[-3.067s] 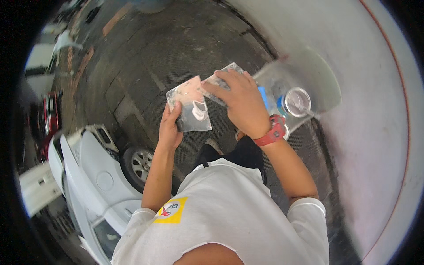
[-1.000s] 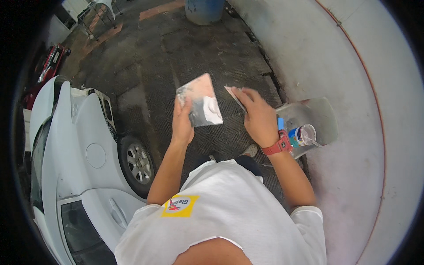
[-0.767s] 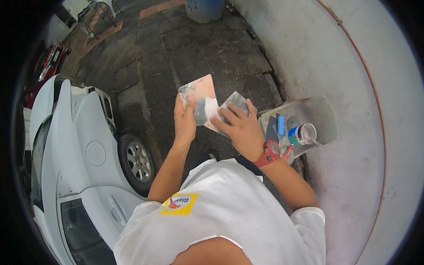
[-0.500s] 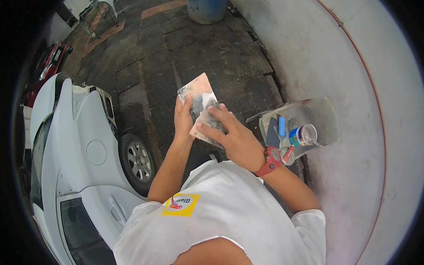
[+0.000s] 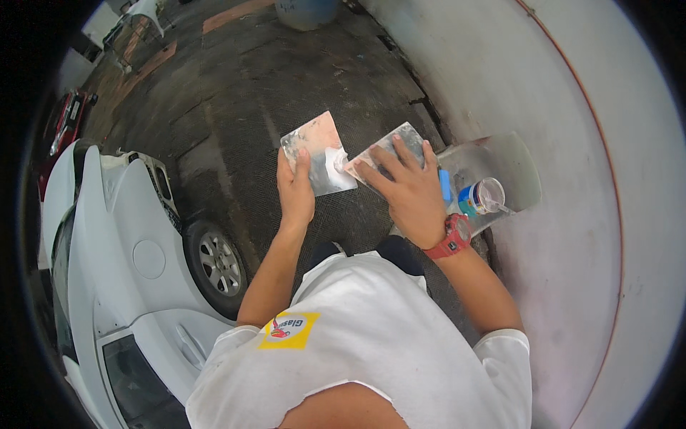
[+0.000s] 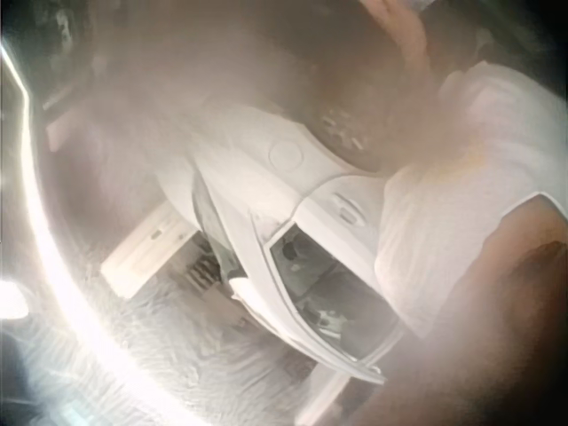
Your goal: The person sands the side of a red car with a sanding block, then walks to a workbench and handles several sanding sheets, comparing and selecting them. The person also briefly touches a white car bumper.
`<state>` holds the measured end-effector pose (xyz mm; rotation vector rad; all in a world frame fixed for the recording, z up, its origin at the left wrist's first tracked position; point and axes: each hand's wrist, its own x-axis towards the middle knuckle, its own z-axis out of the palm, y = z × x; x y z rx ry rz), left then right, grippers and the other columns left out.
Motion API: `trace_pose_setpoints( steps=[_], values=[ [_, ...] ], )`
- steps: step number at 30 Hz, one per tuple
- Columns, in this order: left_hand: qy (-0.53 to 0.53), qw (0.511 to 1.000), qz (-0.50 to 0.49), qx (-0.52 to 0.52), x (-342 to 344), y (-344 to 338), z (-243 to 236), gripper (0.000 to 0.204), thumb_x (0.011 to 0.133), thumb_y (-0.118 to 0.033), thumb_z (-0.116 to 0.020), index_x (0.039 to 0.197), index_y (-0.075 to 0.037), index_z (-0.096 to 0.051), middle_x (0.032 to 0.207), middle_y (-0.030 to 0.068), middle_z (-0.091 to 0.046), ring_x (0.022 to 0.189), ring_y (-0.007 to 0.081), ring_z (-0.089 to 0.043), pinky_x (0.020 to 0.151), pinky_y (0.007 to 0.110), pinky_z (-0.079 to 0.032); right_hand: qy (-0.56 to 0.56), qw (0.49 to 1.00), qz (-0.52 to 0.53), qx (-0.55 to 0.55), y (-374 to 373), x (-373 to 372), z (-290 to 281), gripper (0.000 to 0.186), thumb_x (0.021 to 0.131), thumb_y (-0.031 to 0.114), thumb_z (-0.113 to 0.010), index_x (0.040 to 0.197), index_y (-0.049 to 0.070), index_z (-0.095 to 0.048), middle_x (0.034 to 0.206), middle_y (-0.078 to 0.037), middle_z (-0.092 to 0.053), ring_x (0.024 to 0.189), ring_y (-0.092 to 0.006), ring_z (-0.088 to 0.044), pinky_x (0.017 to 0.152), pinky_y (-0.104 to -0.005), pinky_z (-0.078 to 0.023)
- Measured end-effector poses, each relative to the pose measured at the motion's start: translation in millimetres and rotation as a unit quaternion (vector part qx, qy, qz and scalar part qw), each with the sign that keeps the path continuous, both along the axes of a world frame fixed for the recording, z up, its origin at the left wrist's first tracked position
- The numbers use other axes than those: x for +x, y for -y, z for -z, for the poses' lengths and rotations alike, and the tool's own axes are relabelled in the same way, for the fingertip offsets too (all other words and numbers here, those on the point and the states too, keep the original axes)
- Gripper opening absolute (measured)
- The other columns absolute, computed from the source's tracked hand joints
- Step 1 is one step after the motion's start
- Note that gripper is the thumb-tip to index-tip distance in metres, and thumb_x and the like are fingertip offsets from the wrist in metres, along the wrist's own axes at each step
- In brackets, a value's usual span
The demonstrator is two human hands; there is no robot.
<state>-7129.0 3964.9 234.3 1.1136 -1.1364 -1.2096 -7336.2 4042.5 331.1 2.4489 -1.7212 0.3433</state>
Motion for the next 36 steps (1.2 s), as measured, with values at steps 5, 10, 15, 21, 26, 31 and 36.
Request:
trace_pose_setpoints(
  steps=[5, 10, 15, 21, 26, 31, 36],
  values=[
    [0.027, 1.000, -0.004, -0.015, -9.9, -5.1, -12.3, 0.041, 0.115, -0.032, -0.052, 0.138, 0.002, -0.055, 0.128, 0.0188, -0.067, 0.118, 0.0255, -0.065, 0.106, 0.043, -0.048, 0.029, 0.999, 0.001, 0.015, -4.6, 3.8, 19.1, 0.067, 0.085, -0.008, -0.063, 0.141, 0.028, -0.069, 0.144, -0.001, -0.065, 0.145, -0.0334, -0.054, 0.121, -0.0692, -0.031],
    [-0.205, 0.966, -0.074, 0.137, -19.7, -1.7, 37.7, 0.039, 0.112, -0.022, -0.059, 0.147, -0.004, -0.055, 0.143, 0.0123, -0.063, 0.129, 0.0257, -0.062, 0.113, 0.045, -0.048, 0.069, 0.989, -0.020, 0.128, -26.5, -53.1, 29.3, 0.063, 0.086, -0.008, -0.060, 0.139, 0.024, -0.069, 0.142, -0.005, -0.066, 0.143, -0.0309, -0.056, 0.118, -0.0595, -0.038],
    [-0.213, 0.948, -0.110, 0.208, -19.4, -20.8, 72.7, 0.044, 0.113, -0.022, -0.056, 0.153, -0.003, -0.053, 0.151, 0.0135, -0.059, 0.138, 0.0288, -0.059, 0.116, 0.047, -0.047, 0.334, 0.900, 0.227, 0.165, -65.6, -233.2, 83.3, 0.052, 0.091, 0.003, -0.056, 0.141, 0.015, -0.062, 0.112, -0.021, -0.075, 0.105, -0.0431, -0.072, 0.092, -0.0538, -0.056],
    [-0.174, 0.913, -0.102, 0.356, -96.5, -69.4, 65.2, 0.050, 0.111, -0.024, -0.060, 0.155, -0.003, -0.052, 0.154, 0.0141, -0.057, 0.140, 0.0290, -0.058, 0.115, 0.044, -0.048, 0.154, 0.880, 0.427, 0.138, -139.6, -463.7, 190.0, 0.045, 0.095, 0.018, -0.057, 0.137, 0.007, -0.067, 0.112, -0.029, -0.075, 0.106, -0.0462, -0.073, 0.094, -0.0561, -0.056],
    [-0.156, 0.907, -0.085, 0.383, -184.8, -100.9, 58.1, 0.049, 0.111, -0.024, -0.060, 0.154, -0.002, -0.053, 0.149, 0.0142, -0.062, 0.135, 0.0274, -0.062, 0.111, 0.043, -0.053, 0.056, 0.849, 0.383, 0.361, -123.7, -523.0, 265.8, 0.041, 0.095, 0.016, -0.058, 0.132, 0.003, -0.070, 0.117, -0.027, -0.076, 0.111, -0.0447, -0.074, 0.096, -0.0564, -0.058],
    [-0.174, 0.905, -0.075, 0.380, -221.5, -125.7, 31.3, 0.047, 0.109, -0.026, -0.062, 0.150, -0.003, -0.055, 0.145, 0.0131, -0.064, 0.133, 0.0267, -0.062, 0.116, 0.045, -0.049, -0.105, 0.846, 0.231, 0.468, -91.8, -541.1, 345.2, 0.037, 0.105, 0.025, -0.051, 0.123, 0.007, -0.078, 0.127, -0.023, -0.075, 0.119, -0.0403, -0.074, 0.102, -0.0546, -0.059],
    [-0.157, 0.909, -0.108, 0.372, -221.6, -124.4, 25.7, 0.042, 0.113, -0.025, -0.059, 0.151, -0.007, -0.054, 0.143, 0.0070, -0.065, 0.130, 0.0205, -0.063, 0.114, 0.039, -0.049, -0.189, 0.822, 0.165, 0.511, -82.3, -534.3, 363.7, 0.035, 0.105, 0.016, -0.051, 0.129, 0.008, -0.075, 0.131, -0.022, -0.074, 0.121, -0.0392, -0.073, 0.102, -0.0519, -0.060]
  ],
)
